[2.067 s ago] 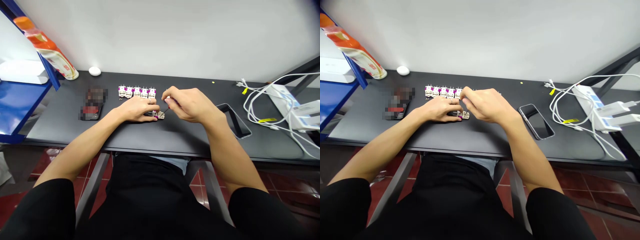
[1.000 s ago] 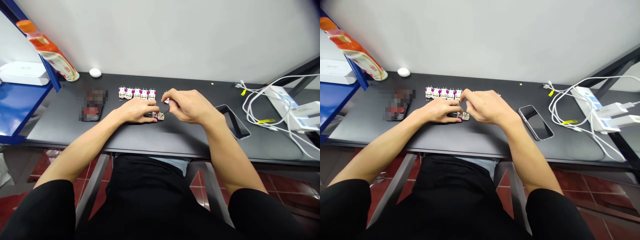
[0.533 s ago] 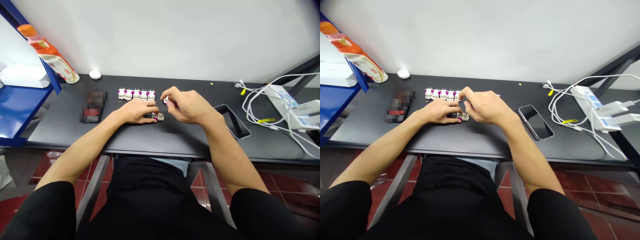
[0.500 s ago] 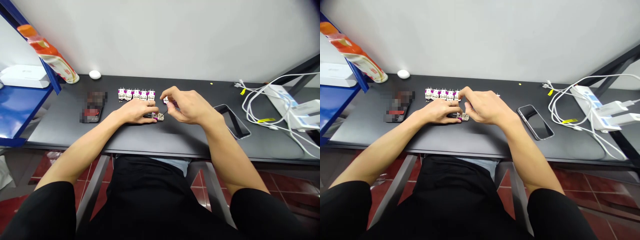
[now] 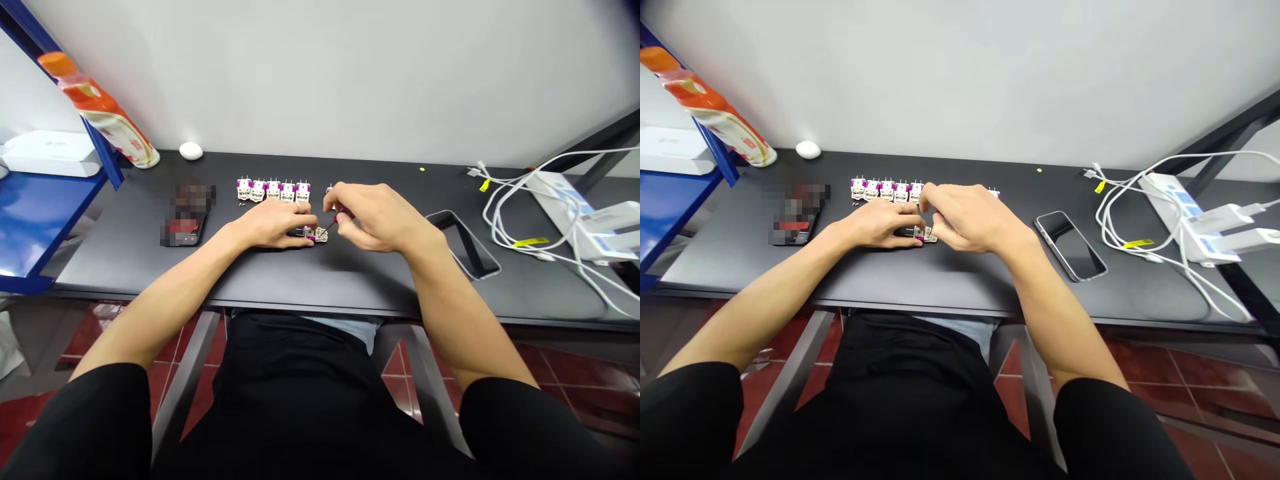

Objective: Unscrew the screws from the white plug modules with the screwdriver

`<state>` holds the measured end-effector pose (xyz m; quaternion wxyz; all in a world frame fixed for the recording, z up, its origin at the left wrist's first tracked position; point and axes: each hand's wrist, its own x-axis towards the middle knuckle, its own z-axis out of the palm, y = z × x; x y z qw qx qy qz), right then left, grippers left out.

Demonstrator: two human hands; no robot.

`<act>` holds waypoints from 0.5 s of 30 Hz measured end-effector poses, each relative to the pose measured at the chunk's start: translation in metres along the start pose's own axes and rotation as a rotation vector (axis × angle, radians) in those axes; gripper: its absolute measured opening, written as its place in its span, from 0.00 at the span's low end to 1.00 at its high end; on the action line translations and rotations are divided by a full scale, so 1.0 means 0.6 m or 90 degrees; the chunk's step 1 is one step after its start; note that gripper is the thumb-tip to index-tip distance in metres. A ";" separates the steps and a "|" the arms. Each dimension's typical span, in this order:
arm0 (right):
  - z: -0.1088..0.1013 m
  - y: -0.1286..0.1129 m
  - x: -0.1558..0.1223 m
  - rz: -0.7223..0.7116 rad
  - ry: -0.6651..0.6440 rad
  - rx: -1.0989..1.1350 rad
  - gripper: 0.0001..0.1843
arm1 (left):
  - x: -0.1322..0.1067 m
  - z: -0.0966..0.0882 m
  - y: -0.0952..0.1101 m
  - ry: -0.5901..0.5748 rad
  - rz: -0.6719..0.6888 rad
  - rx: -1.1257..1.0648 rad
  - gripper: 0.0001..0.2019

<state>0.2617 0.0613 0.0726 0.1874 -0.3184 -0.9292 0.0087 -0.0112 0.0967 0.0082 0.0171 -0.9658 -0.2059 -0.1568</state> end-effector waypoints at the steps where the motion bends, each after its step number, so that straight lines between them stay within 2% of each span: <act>1: 0.000 0.001 -0.001 -0.013 0.002 0.003 0.15 | 0.000 0.000 0.000 0.001 0.001 0.000 0.15; 5: -0.002 0.002 -0.001 -0.027 0.004 -0.013 0.11 | 0.000 0.001 -0.001 0.002 0.000 -0.006 0.15; 10: 0.000 -0.001 0.001 0.038 0.015 -0.036 0.14 | 0.000 0.001 -0.001 0.002 -0.005 -0.006 0.15; 15: 0.000 -0.001 0.001 0.008 0.021 -0.007 0.20 | 0.001 0.000 0.000 -0.003 -0.006 0.005 0.16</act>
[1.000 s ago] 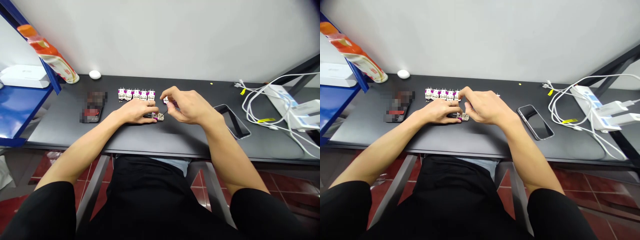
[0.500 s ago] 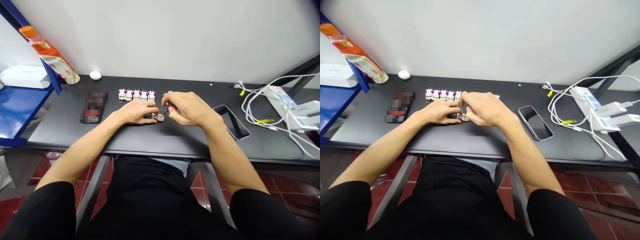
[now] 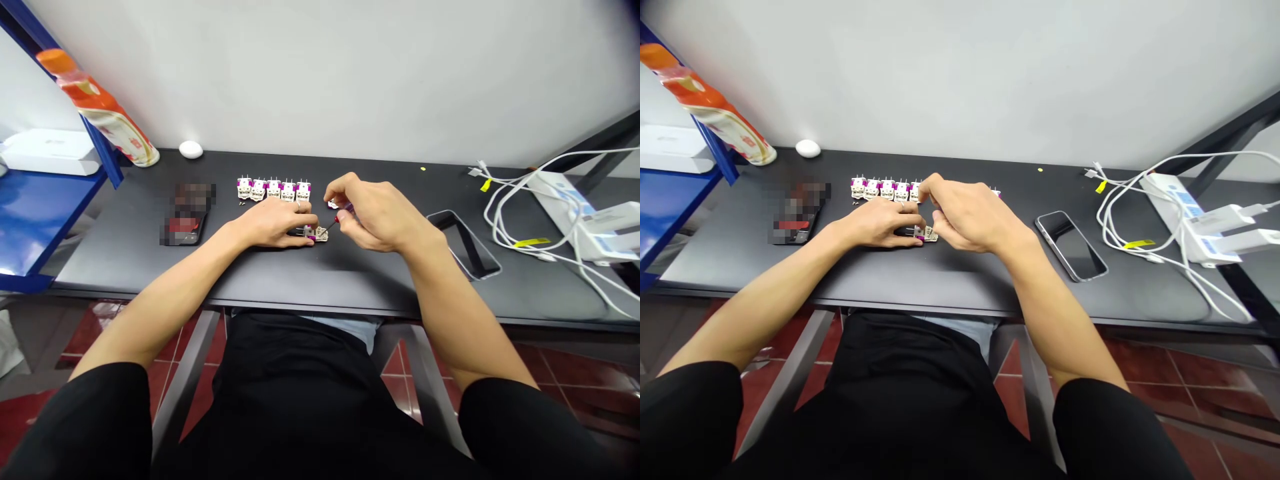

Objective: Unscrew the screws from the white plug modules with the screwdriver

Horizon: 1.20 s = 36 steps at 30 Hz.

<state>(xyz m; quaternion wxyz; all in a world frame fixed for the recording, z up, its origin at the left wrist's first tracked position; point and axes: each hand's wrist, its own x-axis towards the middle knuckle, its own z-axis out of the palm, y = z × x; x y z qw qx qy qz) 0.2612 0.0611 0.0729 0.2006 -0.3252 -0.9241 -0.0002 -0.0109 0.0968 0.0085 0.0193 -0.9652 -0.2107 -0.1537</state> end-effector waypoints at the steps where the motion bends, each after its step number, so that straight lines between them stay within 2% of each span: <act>1: 0.000 0.000 0.000 0.001 -0.002 -0.010 0.19 | 0.000 0.000 0.000 -0.003 -0.001 0.001 0.16; 4: 0.001 0.000 0.000 0.024 -0.007 -0.046 0.14 | 0.000 -0.001 0.000 -0.005 -0.003 -0.005 0.16; 13: 0.005 0.001 -0.003 -0.009 0.009 -0.004 0.17 | 0.000 -0.001 0.000 -0.003 0.002 -0.006 0.15; 22: -0.001 -0.002 -0.001 0.046 -0.013 -0.020 0.15 | 0.000 0.003 -0.002 0.002 -0.003 -0.006 0.15; 28: -0.003 0.001 -0.002 0.009 0.005 0.036 0.17 | 0.000 0.002 -0.001 0.006 0.001 -0.005 0.16; 32: -0.004 0.001 -0.001 0.002 -0.004 0.016 0.15 | 0.000 0.001 -0.001 0.010 0.007 -0.004 0.14; 36: 0.001 0.002 -0.001 0.038 -0.022 -0.019 0.15 | 0.000 0.001 -0.001 0.005 0.004 0.001 0.15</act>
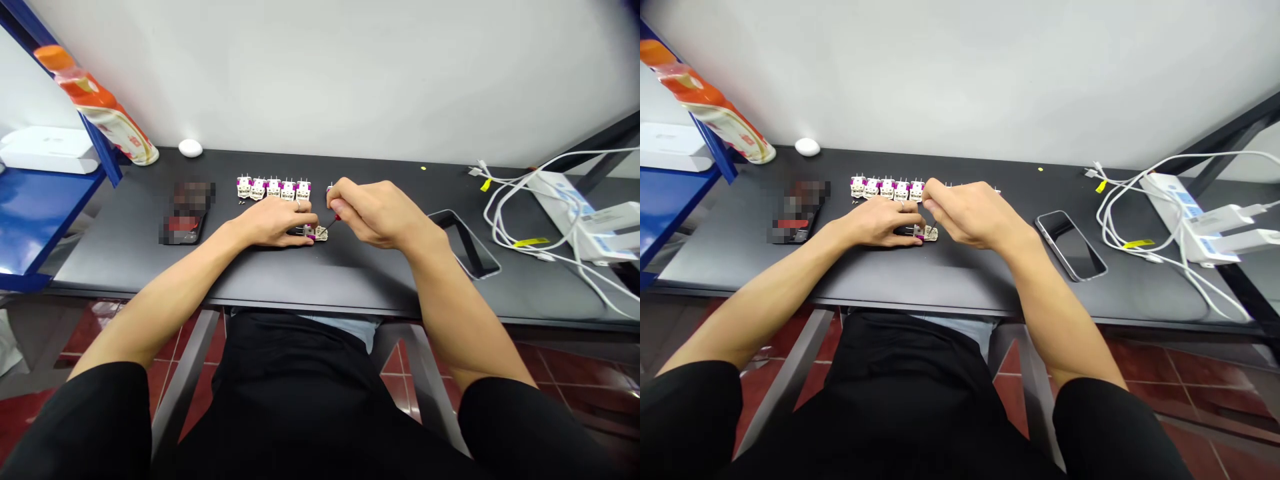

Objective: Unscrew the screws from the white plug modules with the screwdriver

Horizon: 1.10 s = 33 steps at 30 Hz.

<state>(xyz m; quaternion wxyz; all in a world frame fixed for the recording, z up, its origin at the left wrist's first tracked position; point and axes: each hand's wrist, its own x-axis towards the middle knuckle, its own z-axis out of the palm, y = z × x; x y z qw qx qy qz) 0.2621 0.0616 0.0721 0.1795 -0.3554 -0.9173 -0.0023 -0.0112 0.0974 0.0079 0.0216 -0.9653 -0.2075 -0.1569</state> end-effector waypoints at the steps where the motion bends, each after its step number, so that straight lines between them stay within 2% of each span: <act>1: 0.002 0.001 0.000 0.001 0.002 -0.003 0.15 | 0.000 0.000 0.000 -0.005 -0.003 -0.001 0.15; 10: -0.001 0.002 0.000 -0.063 0.043 0.046 0.17 | -0.001 -0.003 0.001 -0.015 -0.012 -0.020 0.16; 17: 0.002 0.002 0.000 0.000 -0.008 -0.050 0.18 | -0.001 0.000 -0.001 -0.017 -0.019 -0.020 0.16; 24: 0.003 0.001 0.001 -0.026 0.017 -0.004 0.18 | -0.002 0.004 -0.002 -0.022 -0.058 0.025 0.19; 33: -0.003 -0.006 0.005 0.046 -0.017 -0.051 0.18 | -0.002 0.001 -0.001 -0.031 -0.082 -0.019 0.19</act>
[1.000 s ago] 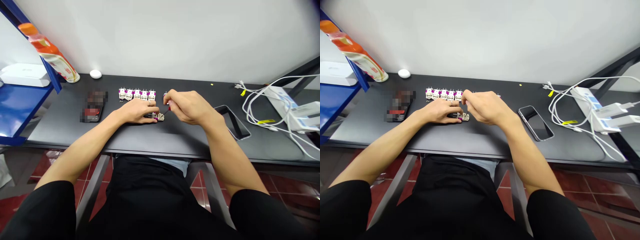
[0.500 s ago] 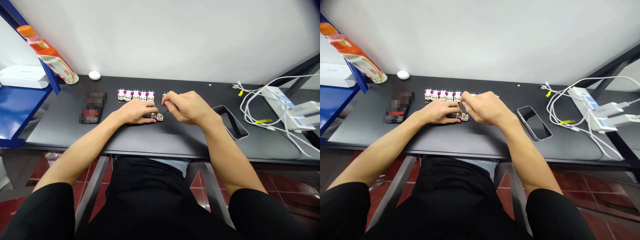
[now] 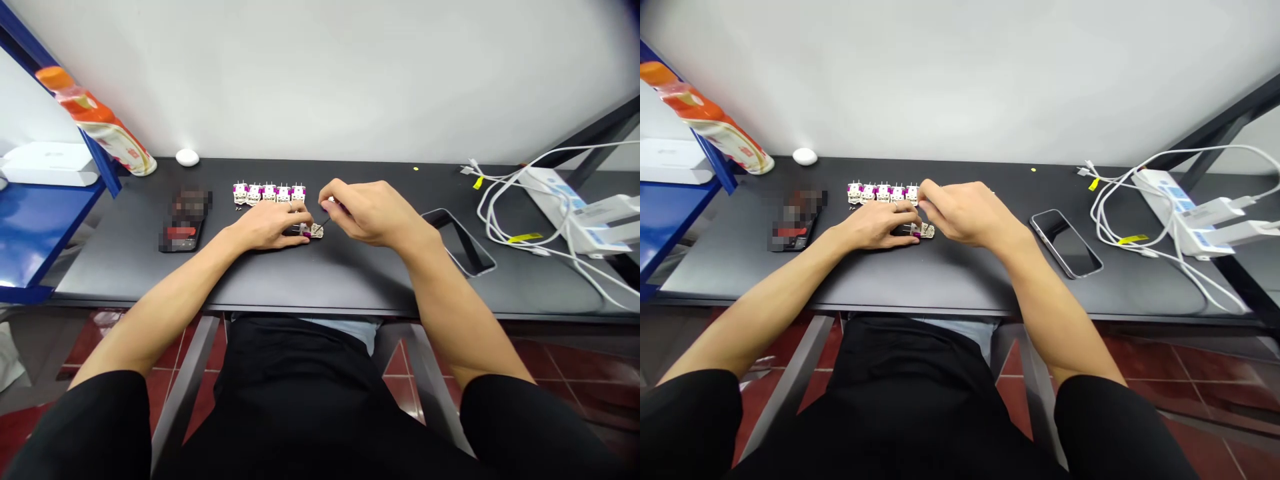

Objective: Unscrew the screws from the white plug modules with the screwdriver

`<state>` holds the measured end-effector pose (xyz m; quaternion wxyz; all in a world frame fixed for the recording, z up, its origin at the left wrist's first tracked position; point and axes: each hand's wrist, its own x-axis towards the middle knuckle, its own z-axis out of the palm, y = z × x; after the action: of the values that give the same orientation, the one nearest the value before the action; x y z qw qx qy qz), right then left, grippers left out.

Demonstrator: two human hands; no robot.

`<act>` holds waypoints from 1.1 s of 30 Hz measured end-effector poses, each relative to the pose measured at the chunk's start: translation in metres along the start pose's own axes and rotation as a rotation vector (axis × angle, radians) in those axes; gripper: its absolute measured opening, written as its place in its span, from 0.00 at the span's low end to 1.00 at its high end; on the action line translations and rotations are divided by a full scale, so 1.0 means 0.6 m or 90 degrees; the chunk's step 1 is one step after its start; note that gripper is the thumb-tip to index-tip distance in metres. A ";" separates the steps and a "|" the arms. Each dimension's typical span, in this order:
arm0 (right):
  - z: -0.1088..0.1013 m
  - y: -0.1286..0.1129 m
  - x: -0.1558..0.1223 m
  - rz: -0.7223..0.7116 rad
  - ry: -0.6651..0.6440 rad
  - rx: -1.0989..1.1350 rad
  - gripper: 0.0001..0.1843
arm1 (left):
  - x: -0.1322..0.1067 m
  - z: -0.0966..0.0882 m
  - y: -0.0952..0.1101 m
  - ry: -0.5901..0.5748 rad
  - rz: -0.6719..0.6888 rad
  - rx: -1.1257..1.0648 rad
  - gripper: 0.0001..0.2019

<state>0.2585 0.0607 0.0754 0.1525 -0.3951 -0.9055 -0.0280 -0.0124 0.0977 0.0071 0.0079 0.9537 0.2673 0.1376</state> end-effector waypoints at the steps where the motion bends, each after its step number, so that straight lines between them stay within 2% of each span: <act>1: 0.000 0.000 0.000 -0.005 0.004 0.009 0.17 | 0.000 0.000 -0.001 -0.003 0.009 -0.006 0.18; 7: -0.004 0.000 -0.002 -0.055 0.010 0.102 0.18 | 0.001 0.001 -0.005 0.005 0.054 -0.031 0.18; 12: -0.007 -0.003 0.000 0.003 -0.038 0.051 0.19 | 0.002 -0.001 -0.006 -0.009 0.056 -0.029 0.18; 19: -0.006 0.002 -0.003 -0.060 0.000 0.072 0.17 | 0.001 -0.005 -0.005 0.001 0.072 -0.057 0.18; 27: -0.003 0.001 0.000 -0.009 -0.008 0.035 0.17 | 0.001 -0.012 -0.009 -0.028 0.072 -0.105 0.16; 33: -0.003 0.000 -0.001 -0.024 -0.008 0.073 0.18 | 0.000 -0.012 -0.012 -0.030 0.084 -0.110 0.17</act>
<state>0.2590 0.0600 0.0769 0.1685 -0.3685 -0.9139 0.0240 -0.0178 0.1036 0.0137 0.0875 0.9680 0.1908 0.1378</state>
